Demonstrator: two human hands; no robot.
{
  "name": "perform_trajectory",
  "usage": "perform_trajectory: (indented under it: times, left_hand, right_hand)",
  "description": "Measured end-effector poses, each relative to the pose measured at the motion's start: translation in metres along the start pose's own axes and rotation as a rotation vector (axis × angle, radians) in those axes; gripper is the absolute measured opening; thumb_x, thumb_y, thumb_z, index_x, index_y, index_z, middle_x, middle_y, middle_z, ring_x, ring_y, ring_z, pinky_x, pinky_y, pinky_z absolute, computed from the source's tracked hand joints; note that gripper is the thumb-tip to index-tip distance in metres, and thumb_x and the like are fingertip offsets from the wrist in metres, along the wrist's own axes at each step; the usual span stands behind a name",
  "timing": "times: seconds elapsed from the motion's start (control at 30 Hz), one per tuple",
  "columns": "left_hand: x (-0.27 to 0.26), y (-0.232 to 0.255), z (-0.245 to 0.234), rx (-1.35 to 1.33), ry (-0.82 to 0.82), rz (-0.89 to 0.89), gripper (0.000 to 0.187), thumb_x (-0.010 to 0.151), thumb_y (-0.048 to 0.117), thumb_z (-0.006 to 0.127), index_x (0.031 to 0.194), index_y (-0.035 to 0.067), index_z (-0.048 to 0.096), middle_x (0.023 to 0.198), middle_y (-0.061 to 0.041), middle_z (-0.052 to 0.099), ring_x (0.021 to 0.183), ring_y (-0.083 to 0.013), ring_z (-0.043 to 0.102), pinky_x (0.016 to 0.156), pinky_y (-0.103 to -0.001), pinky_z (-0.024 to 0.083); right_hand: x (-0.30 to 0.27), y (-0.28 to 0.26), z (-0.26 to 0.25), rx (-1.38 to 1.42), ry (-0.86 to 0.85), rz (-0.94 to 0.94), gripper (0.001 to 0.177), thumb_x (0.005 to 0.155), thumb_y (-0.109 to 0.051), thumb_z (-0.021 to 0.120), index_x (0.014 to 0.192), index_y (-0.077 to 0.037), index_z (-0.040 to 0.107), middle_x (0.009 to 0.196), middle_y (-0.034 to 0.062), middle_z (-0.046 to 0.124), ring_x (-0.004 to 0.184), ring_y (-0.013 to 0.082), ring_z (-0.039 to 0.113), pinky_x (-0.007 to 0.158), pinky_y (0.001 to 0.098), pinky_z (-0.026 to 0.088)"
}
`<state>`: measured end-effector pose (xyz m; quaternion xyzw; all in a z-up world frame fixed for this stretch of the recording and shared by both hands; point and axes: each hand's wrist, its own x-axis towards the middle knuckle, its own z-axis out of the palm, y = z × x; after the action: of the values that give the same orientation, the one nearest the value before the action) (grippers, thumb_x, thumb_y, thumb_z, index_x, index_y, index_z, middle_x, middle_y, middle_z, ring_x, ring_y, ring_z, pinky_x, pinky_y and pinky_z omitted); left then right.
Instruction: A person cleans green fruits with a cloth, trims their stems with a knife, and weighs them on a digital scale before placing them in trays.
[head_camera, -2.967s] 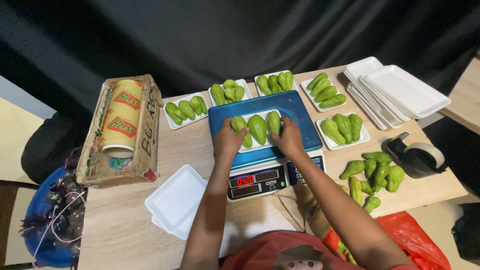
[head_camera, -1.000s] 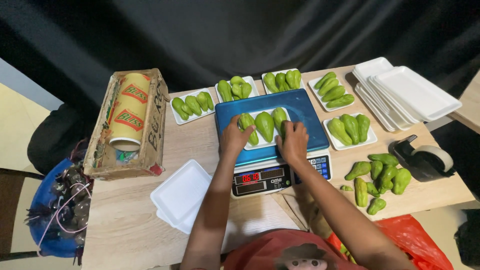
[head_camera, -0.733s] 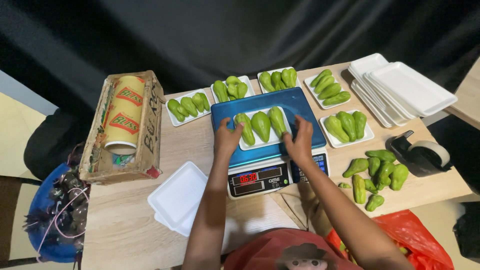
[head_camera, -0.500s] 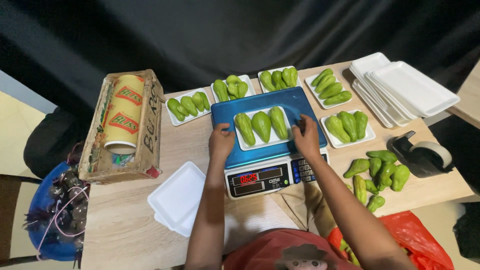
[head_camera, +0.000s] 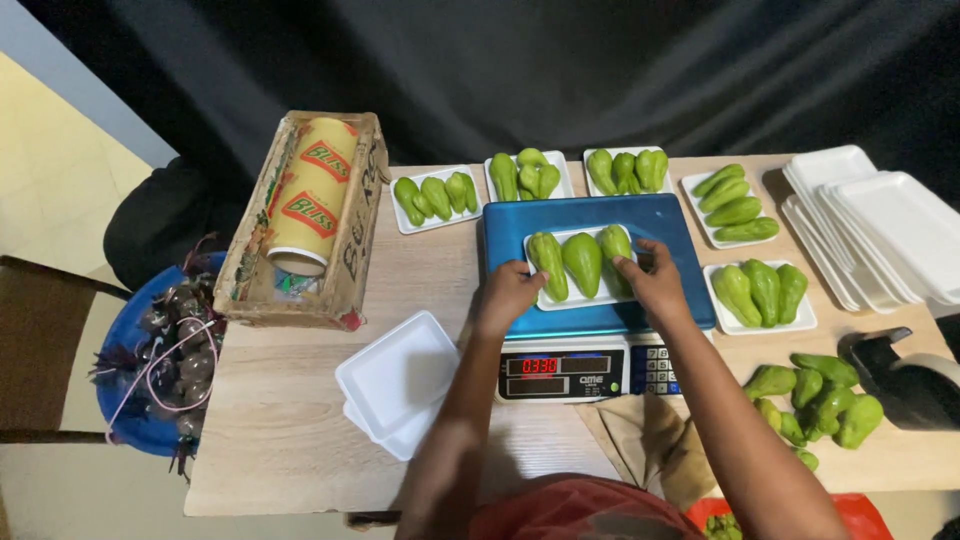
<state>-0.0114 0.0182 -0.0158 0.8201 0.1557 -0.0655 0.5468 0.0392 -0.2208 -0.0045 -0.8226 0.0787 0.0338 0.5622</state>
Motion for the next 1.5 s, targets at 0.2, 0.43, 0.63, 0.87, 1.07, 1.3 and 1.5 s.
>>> perform_trajectory:
  times: [0.2, 0.43, 0.63, 0.87, 1.07, 1.3, 1.5]
  left_hand:
    - [0.026, -0.041, -0.038, -0.011, 0.139, -0.016, 0.053, 0.084, 0.042, 0.075, 0.127, 0.010, 0.072, 0.111, -0.011, 0.078, 0.111, -0.0273, 0.073, 0.093, -0.042, 0.058]
    - [0.030, -0.087, -0.132, -0.046, 0.375, -0.076, 0.037, 0.089, 0.030, 0.067, 0.119, 0.009, 0.075, 0.111, -0.013, 0.078, 0.112, -0.0329, 0.072, 0.092, -0.046, 0.057]
    - [0.041, -0.160, -0.135, -0.033, 0.549, -0.152, 0.041, 0.088, 0.030, 0.070, 0.120, 0.004, 0.073, 0.109, -0.017, 0.076, 0.114, -0.0341, 0.070, 0.099, -0.047, 0.053]
    - [0.046, -0.201, -0.130, 0.154, 0.422, -0.270, 0.030, 0.083, 0.039, 0.065, 0.088, 0.011, 0.073, 0.083, -0.011, 0.075, 0.095, -0.0367, 0.074, 0.084, -0.048, 0.058]
    - [0.017, -0.186, -0.142, 0.086, 0.223, -0.309, 0.039, 0.080, 0.033, 0.065, 0.102, 0.002, 0.076, 0.094, -0.017, 0.076, 0.108, -0.0367, 0.072, 0.094, -0.048, 0.055]
    - [0.002, -0.184, -0.159, 0.137, 0.185, -0.457, 0.058, 0.079, 0.048, 0.065, 0.117, 0.004, 0.075, 0.117, -0.023, 0.074, 0.126, -0.0419, 0.063, 0.105, -0.051, 0.051]
    - [-0.047, -0.115, -0.161, 0.281, 0.273, -0.447, 0.047, 0.089, 0.040, 0.059, 0.120, 0.007, 0.073, 0.114, -0.018, 0.076, 0.116, -0.0367, 0.070, 0.098, -0.047, 0.057]
  right_hand:
    - [0.029, -0.016, 0.046, -0.011, -0.111, -0.108, 0.061, 0.092, -0.016, 0.074, 0.145, 0.001, 0.049, 0.131, 0.0349, 0.059, 0.120, 0.0543, 0.059, 0.090, 0.0635, 0.053]
    - [0.067, -0.068, 0.167, -0.133, -0.350, -0.246, 0.067, 0.086, -0.023, 0.079, 0.145, -0.006, 0.051, 0.127, 0.0264, 0.066, 0.116, 0.0450, 0.066, 0.092, 0.0547, 0.057]
    - [0.088, -0.082, 0.254, -0.382, -0.459, -0.301, 0.063, 0.084, -0.028, 0.077, 0.141, -0.017, 0.053, 0.133, 0.0203, 0.066, 0.127, 0.0405, 0.062, 0.106, 0.0509, 0.052]
    - [0.104, -0.056, 0.300, -0.566, -0.624, -0.270, 0.070, 0.081, -0.030, 0.076, 0.143, -0.013, 0.050, 0.138, 0.0205, 0.062, 0.133, 0.0400, 0.057, 0.112, 0.0495, 0.048]
    - [0.080, -0.053, 0.294, -0.689, -0.759, -0.207, 0.072, 0.076, -0.021, 0.078, 0.139, -0.008, 0.045, 0.136, 0.0238, 0.059, 0.131, 0.0437, 0.058, 0.110, 0.0515, 0.050]
    - [0.067, -0.043, 0.292, -0.667, -0.871, -0.192, 0.065, 0.084, -0.026, 0.072, 0.136, -0.007, 0.038, 0.130, 0.0301, 0.062, 0.128, 0.0508, 0.058, 0.107, 0.0588, 0.049]
    - [0.038, -0.061, 0.289, -0.690, -0.755, -0.290, 0.065, 0.091, -0.018, 0.068, 0.149, -0.012, 0.039, 0.137, 0.0308, 0.056, 0.130, 0.0509, 0.056, 0.105, 0.0581, 0.052]
